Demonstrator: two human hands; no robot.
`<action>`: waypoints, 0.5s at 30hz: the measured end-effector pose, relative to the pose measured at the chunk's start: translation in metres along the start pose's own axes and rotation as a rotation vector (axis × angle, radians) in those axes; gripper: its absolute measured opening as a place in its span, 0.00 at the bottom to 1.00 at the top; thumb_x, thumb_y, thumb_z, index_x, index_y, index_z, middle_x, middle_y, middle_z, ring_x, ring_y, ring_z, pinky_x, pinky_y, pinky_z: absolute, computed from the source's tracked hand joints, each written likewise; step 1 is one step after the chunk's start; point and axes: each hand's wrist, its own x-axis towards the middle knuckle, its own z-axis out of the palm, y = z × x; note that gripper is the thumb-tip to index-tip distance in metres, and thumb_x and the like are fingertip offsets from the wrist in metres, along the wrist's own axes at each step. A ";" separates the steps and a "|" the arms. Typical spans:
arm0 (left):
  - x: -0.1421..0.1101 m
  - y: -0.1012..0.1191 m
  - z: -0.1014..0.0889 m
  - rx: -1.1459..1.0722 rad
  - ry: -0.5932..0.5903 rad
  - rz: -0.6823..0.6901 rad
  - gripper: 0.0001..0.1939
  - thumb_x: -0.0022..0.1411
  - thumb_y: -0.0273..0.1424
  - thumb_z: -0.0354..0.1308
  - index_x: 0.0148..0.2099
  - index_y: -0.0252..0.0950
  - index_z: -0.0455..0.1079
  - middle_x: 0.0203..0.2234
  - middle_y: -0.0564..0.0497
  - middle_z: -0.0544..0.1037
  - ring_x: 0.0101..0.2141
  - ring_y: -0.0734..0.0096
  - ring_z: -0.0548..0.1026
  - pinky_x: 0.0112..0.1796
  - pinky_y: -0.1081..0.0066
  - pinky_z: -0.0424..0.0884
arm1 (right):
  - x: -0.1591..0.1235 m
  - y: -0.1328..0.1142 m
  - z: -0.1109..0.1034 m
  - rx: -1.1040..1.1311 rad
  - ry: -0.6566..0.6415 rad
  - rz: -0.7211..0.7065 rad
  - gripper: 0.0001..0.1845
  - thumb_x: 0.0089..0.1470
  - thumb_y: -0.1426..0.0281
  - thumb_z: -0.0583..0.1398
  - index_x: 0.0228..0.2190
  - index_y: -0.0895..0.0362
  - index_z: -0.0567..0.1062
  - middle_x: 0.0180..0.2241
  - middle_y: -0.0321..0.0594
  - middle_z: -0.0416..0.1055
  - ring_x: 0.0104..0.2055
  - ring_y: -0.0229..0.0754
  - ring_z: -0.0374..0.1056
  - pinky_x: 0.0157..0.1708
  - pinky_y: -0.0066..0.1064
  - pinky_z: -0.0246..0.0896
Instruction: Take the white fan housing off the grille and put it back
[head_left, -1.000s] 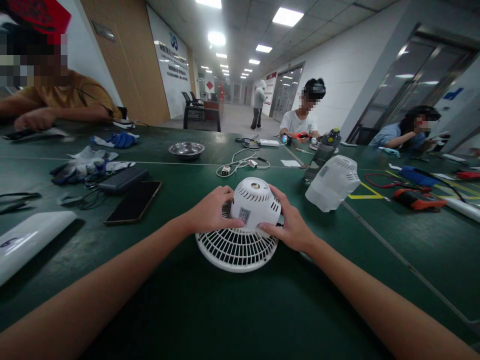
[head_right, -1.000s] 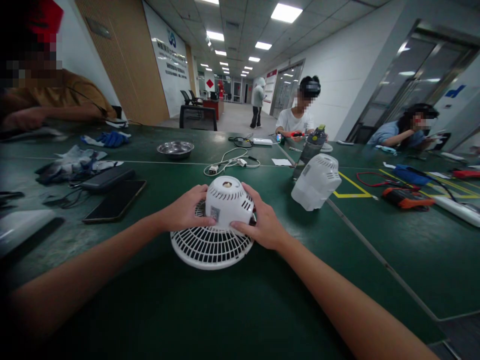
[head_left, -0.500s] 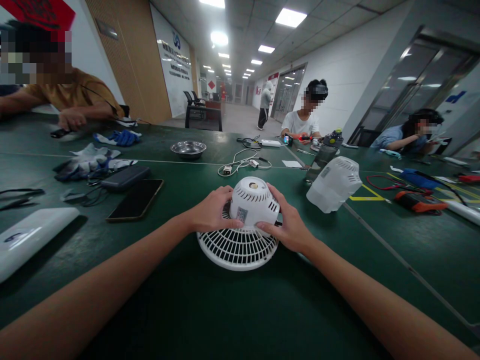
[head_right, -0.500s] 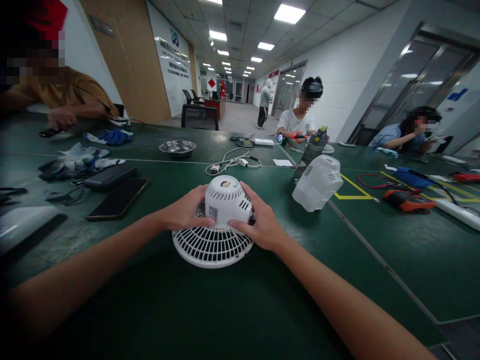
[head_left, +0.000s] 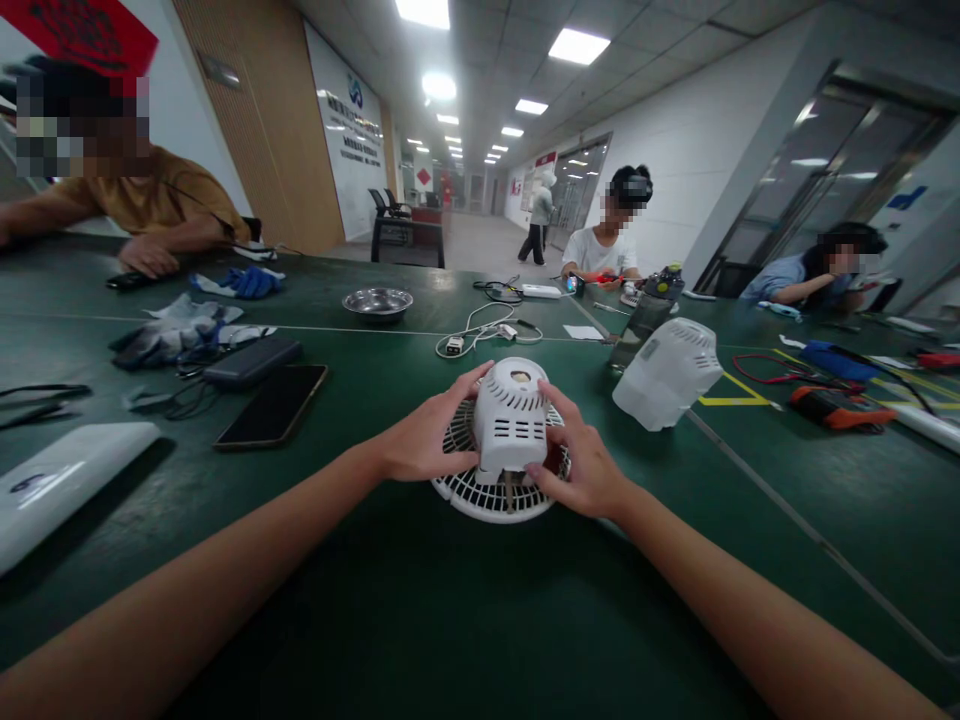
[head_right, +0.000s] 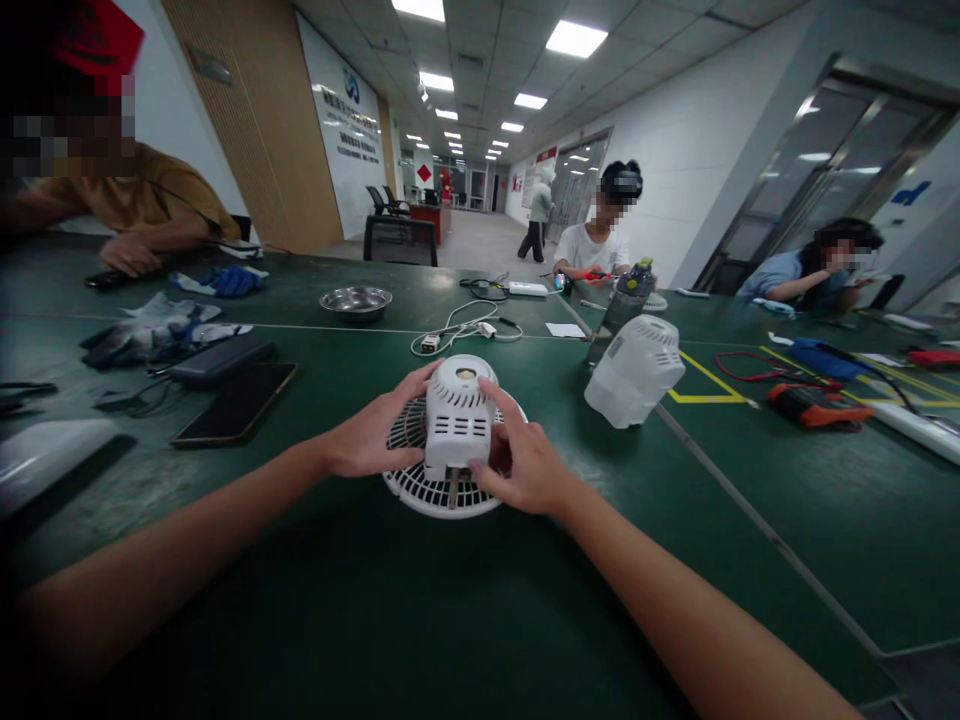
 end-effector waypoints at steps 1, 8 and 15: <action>0.000 0.001 0.003 -0.009 0.006 0.013 0.57 0.53 0.42 0.66 0.73 0.43 0.33 0.66 0.37 0.58 0.62 0.39 0.61 0.59 0.40 0.59 | 0.000 0.000 0.000 0.024 -0.002 0.005 0.50 0.55 0.65 0.62 0.67 0.51 0.38 0.33 0.38 0.76 0.25 0.43 0.71 0.27 0.39 0.70; 0.003 0.007 0.012 0.028 0.089 0.034 0.61 0.48 0.41 0.70 0.72 0.45 0.33 0.64 0.36 0.60 0.57 0.38 0.68 0.55 0.41 0.65 | 0.004 -0.004 -0.004 0.066 -0.052 0.075 0.52 0.49 0.72 0.63 0.66 0.51 0.40 0.28 0.33 0.73 0.23 0.40 0.69 0.24 0.34 0.69; 0.002 0.011 0.011 0.069 0.103 0.017 0.54 0.48 0.39 0.69 0.69 0.44 0.41 0.56 0.39 0.69 0.47 0.49 0.75 0.47 0.49 0.72 | 0.005 -0.010 -0.006 0.078 -0.065 0.131 0.52 0.46 0.74 0.63 0.65 0.50 0.43 0.27 0.31 0.73 0.24 0.40 0.70 0.24 0.34 0.70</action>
